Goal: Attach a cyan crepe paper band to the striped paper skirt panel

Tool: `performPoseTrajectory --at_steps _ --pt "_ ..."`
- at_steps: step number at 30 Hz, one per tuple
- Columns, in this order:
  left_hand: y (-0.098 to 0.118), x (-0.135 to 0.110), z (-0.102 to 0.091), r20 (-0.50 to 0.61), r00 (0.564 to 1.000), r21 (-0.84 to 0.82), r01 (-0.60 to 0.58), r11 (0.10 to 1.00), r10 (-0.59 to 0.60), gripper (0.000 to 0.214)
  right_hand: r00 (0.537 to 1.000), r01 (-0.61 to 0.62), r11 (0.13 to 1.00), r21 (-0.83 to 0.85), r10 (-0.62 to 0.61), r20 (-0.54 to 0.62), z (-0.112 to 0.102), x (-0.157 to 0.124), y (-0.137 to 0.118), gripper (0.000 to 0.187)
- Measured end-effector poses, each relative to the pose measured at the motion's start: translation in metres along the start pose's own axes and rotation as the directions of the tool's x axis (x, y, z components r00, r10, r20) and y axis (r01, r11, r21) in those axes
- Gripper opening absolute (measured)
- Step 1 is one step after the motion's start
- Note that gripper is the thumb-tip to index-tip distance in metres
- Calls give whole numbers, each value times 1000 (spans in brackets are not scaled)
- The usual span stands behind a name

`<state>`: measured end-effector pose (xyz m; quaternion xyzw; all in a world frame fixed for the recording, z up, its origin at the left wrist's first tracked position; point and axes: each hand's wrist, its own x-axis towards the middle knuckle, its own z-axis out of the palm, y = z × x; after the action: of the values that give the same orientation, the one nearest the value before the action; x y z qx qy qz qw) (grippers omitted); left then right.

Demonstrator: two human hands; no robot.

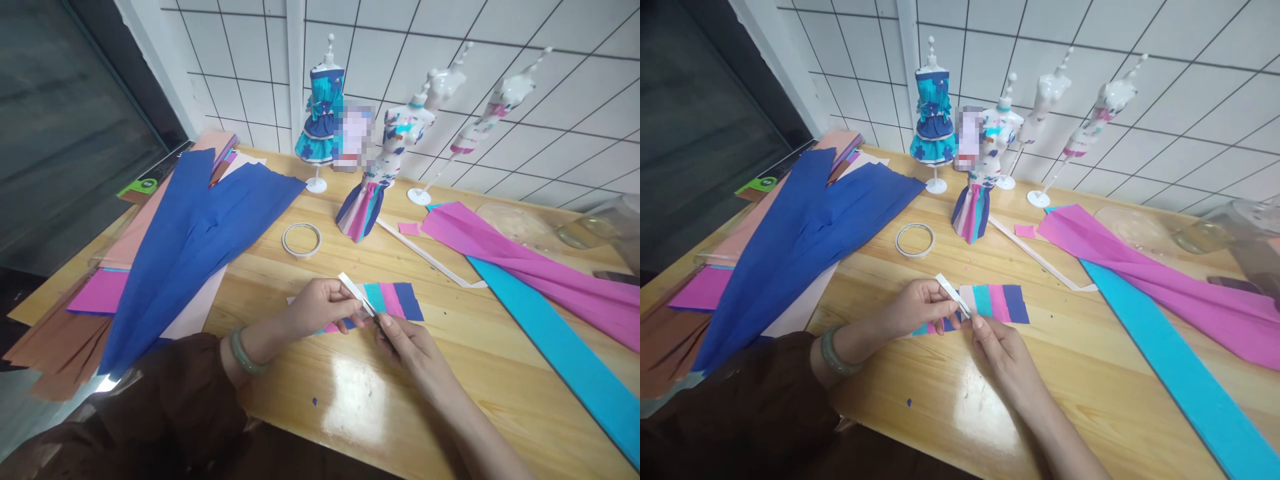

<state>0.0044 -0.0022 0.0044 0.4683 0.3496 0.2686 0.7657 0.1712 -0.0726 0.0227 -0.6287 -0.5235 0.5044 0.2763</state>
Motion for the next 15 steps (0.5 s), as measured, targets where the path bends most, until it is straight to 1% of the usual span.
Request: performPoseTrajectory --at_steps 4,15 --pt "3 -1 1 0 1000 9 10 1000 -10 23 1000 16 1000 -21 -16 -2 -1 -1 1 48" --pt "0 -1 -1 15 1000 15 -6 1000 6 22 998 -39 999 21 38 42 -1 -1 -1 50"
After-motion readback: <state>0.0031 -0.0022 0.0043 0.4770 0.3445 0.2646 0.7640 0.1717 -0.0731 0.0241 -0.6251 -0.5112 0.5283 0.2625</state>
